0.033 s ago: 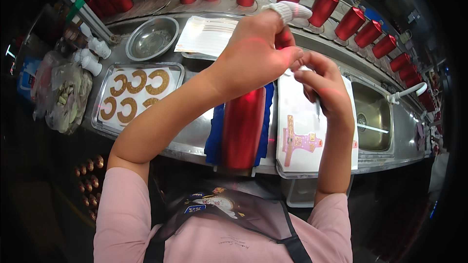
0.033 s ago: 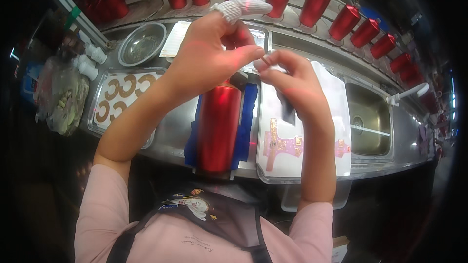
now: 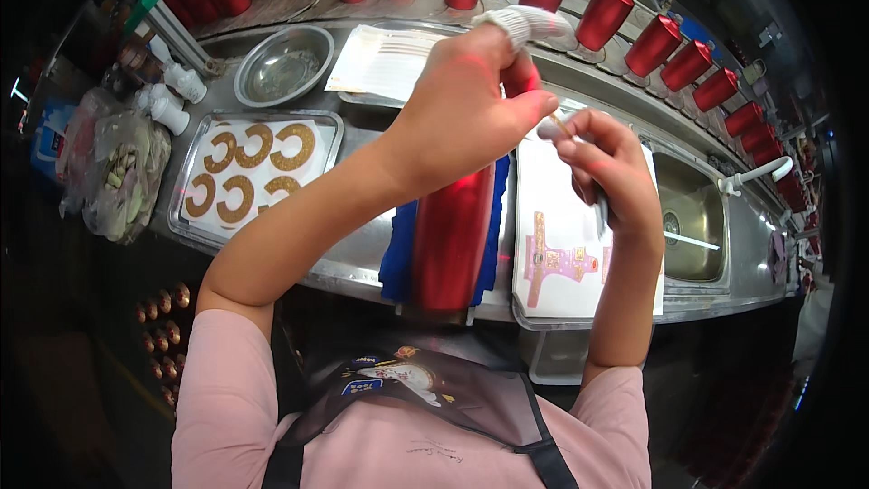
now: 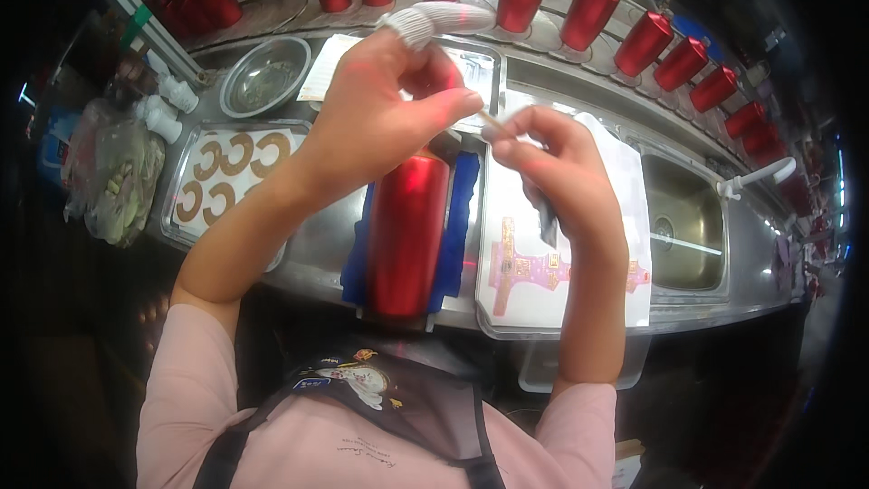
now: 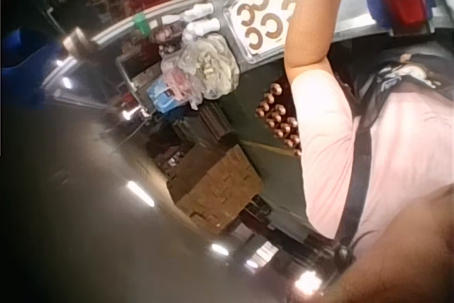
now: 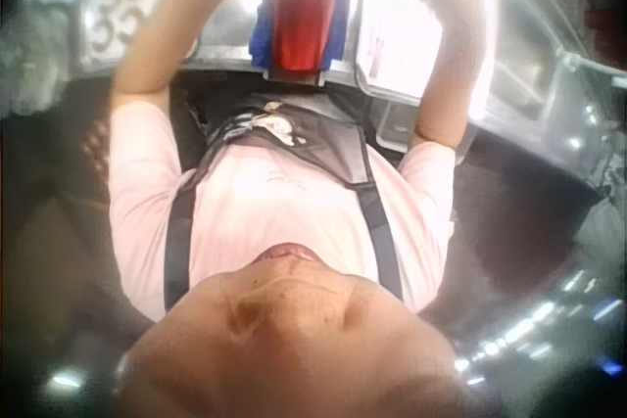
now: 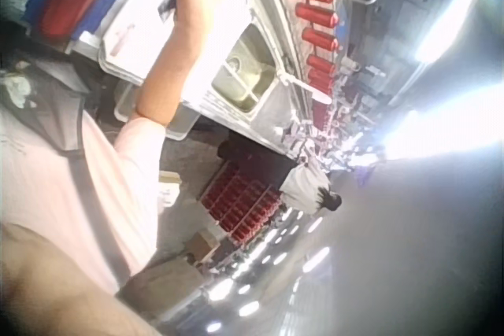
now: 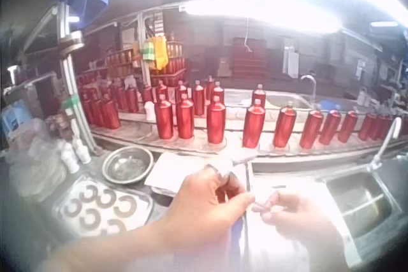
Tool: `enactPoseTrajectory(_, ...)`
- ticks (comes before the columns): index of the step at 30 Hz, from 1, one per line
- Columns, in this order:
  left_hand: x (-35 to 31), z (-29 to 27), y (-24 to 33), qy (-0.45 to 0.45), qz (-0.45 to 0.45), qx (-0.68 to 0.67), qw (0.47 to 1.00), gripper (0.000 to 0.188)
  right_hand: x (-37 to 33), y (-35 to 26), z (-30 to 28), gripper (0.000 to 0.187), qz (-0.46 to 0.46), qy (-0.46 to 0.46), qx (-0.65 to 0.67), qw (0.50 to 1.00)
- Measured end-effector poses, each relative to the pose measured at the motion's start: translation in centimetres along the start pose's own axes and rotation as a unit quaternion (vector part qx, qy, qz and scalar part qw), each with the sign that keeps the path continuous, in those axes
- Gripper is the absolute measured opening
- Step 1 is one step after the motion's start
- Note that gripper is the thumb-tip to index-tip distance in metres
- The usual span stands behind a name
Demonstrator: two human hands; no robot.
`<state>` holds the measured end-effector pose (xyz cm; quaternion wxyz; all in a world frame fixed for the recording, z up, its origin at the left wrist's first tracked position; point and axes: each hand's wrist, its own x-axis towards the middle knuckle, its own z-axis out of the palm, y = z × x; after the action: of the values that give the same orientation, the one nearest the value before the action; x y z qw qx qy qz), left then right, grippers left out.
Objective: The person applies gold crescent-shaped stickers to the top of red cylindrical cans. They pick up each can, place a sticker on the top surface, smooth it down, and then place the can back on the counter. The process is repeated for multiple cans.
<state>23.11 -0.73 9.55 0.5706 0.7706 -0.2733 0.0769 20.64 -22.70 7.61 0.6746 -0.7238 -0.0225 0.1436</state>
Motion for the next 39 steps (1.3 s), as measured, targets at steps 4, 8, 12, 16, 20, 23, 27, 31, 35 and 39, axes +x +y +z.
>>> enactPoseTrajectory(4, -6.9, 1.1, 0.5, 0.071, -0.072, -0.078, 0.992, 0.052, -5.9, 3.0, 0.6, 0.016, 0.014, 0.018, 0.013, 1.0)
enactPoseTrajectory(8, -15.6, 1.6, 0.8, 0.063, -0.15, -0.053, 0.985, 0.058, -10.5, 5.8, 3.8, 0.012, 0.048, 0.013, -0.056, 0.997)
enactPoseTrajectory(12, -21.6, 2.8, 0.1, 0.14, -0.203, -0.079, 0.966, 0.05, -12.4, 8.6, 7.0, 0.013, 0.065, 0.0, -0.037, 0.997)
enactPoseTrajectory(16, -23.9, 3.1, -1.2, 0.173, -0.21, -0.083, 0.959, 0.05, -13.0, 10.3, 8.4, 0.014, 0.055, 0.007, -0.058, 0.997)
enactPoseTrajectory(20, -24.0, 3.1, -2.0, 0.169, -0.193, -0.083, 0.963, 0.049, -13.1, 10.4, 8.9, 0.013, 0.052, 0.027, -0.049, 0.997)
enactPoseTrajectory(23, -24.0, 3.1, -2.3, 0.16, -0.191, -0.071, 0.966, 0.049, -13.1, 10.1, 9.2, 0.013, 0.046, 0.035, -0.051, 0.997)
enactPoseTrajectory(27, -24.4, 2.5, -3.2, 0.166, -0.23, -0.059, 0.957, 0.047, -13.1, 10.0, 9.3, 0.012, 0.046, 0.042, -0.051, 0.997)
enactPoseTrajectory(31, -24.6, 0.5, -4.6, 0.216, -0.235, -0.044, 0.947, 0.044, -13.0, 10.1, 9.4, 0.011, 0.049, 0.049, -0.057, 0.996)
enactPoseTrajectory(35, -24.8, -0.2, -4.5, 0.175, -0.273, -0.063, 0.944, 0.052, -13.1, 9.9, 9.6, 0.012, 0.049, 0.047, -0.047, 0.997)
enactPoseTrajectory(39, -24.0, 1.7, -4.3, 0.085, -0.082, 0.14, 0.983, 0.076, -13.2, 9.8, 9.8, 0.013, 0.048, 0.049, -0.044, 0.997)
